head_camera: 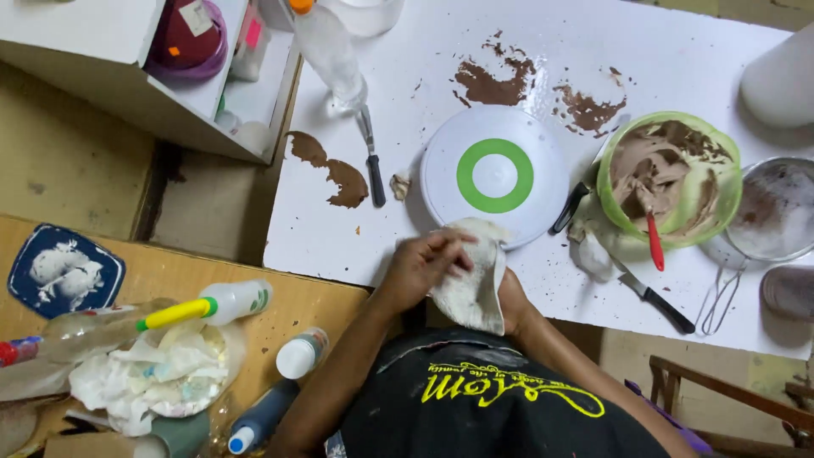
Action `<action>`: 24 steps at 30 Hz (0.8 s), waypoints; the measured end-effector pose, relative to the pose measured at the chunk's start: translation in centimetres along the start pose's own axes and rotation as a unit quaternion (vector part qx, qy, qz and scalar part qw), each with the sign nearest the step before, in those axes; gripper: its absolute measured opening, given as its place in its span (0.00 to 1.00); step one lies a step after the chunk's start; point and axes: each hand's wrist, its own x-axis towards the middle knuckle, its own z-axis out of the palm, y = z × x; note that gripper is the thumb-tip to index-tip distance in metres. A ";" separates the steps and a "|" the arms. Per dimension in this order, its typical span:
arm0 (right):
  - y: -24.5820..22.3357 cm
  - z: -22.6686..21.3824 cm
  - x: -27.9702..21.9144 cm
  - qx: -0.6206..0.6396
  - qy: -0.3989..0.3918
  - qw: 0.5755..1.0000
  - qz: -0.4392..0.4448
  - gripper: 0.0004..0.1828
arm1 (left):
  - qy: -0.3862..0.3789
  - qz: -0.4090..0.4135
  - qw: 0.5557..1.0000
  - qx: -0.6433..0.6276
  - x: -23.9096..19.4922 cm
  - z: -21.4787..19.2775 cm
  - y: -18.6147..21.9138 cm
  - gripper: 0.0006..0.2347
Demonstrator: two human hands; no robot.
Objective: Cleaning a pastry decorating station by scraping chocolate residue and wiping the table and cake turntable with a cloth.
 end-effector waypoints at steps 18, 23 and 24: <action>-4.5 -4.7 0.6 -0.115 0.059 0.961 -0.244 0.21 | 0.271 0.241 0.913 0.185 2.3 13.2 -7.4 0.14; -2.7 -6.6 0.6 -0.224 0.112 0.942 -0.224 0.26 | 0.220 0.143 0.933 0.244 3.3 12.2 -13.1 0.38; -2.0 -7.0 0.6 -0.229 0.119 0.944 -0.205 0.26 | 0.224 0.188 0.906 0.305 3.1 12.0 -12.6 0.35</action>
